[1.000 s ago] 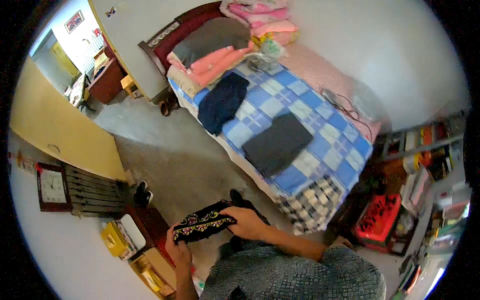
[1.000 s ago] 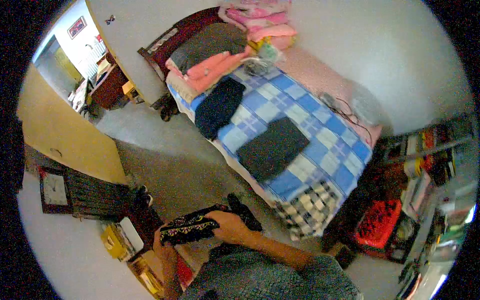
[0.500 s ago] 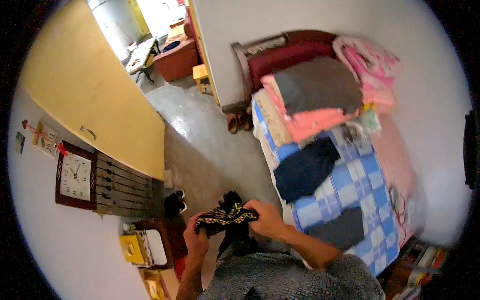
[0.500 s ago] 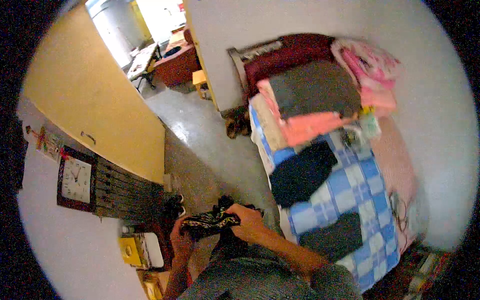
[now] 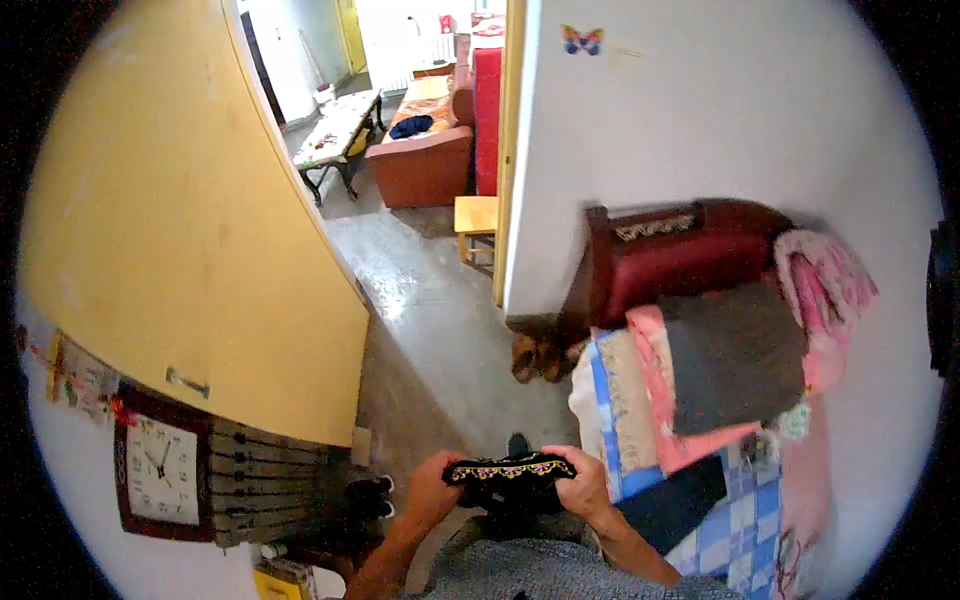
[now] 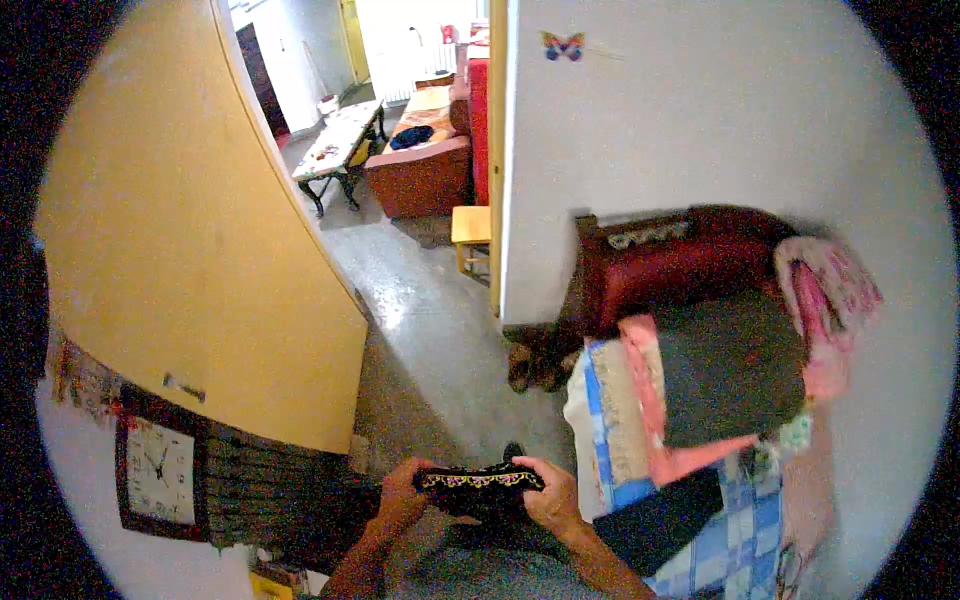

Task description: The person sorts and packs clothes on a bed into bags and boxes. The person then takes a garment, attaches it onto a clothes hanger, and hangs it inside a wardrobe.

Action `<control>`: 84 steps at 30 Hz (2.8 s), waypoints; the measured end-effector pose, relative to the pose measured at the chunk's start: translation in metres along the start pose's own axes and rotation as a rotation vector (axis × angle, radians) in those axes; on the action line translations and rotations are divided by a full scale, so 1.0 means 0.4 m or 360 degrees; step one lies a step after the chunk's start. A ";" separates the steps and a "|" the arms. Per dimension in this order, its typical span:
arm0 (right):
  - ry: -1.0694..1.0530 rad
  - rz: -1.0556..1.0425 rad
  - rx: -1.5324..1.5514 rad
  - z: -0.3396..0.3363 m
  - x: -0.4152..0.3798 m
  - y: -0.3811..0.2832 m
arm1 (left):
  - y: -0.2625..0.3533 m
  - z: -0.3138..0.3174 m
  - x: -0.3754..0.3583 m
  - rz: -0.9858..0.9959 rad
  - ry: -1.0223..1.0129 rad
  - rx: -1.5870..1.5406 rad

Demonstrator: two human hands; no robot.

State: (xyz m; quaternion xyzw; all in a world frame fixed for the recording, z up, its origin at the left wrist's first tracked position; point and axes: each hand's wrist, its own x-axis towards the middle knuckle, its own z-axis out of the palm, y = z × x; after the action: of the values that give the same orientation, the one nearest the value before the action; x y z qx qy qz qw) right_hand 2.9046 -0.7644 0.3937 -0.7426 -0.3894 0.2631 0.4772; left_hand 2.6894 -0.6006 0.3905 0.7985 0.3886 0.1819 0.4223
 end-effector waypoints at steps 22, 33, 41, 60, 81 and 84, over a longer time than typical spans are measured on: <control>-0.1052 -0.0344 -0.0407 0.489 1.690 -0.238 | -0.349 -0.514 1.367 -0.0473 0.0844 -0.0266; -0.0896 -0.0145 -0.0336 0.712 2.258 -0.483 | -0.432 -0.867 2.018 -0.0371 0.0752 -0.0428; -0.1063 -0.0212 -0.0134 0.977 2.727 -0.555 | -0.617 -1.031 2.346 -0.0608 0.1075 -0.0472; -0.1955 -0.0646 0.0116 1.806 3.599 -0.941 | -0.982 -1.517 2.826 -0.1018 0.2015 -0.0375; -0.2713 -0.0870 0.0093 2.942 3.607 -1.417 | -1.513 -2.298 2.738 -0.1313 0.2530 -0.0438; -0.3008 -0.0899 0.0186 3.129 3.566 -1.499 | -1.580 -2.421 2.707 -0.1580 0.2672 -0.0408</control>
State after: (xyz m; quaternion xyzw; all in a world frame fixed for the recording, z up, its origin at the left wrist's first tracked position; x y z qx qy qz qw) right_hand 2.5506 1.1942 0.4058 -0.0822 -0.7596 0.6432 0.0511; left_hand 2.4794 0.9696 0.3930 0.1041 0.8311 0.5327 0.1209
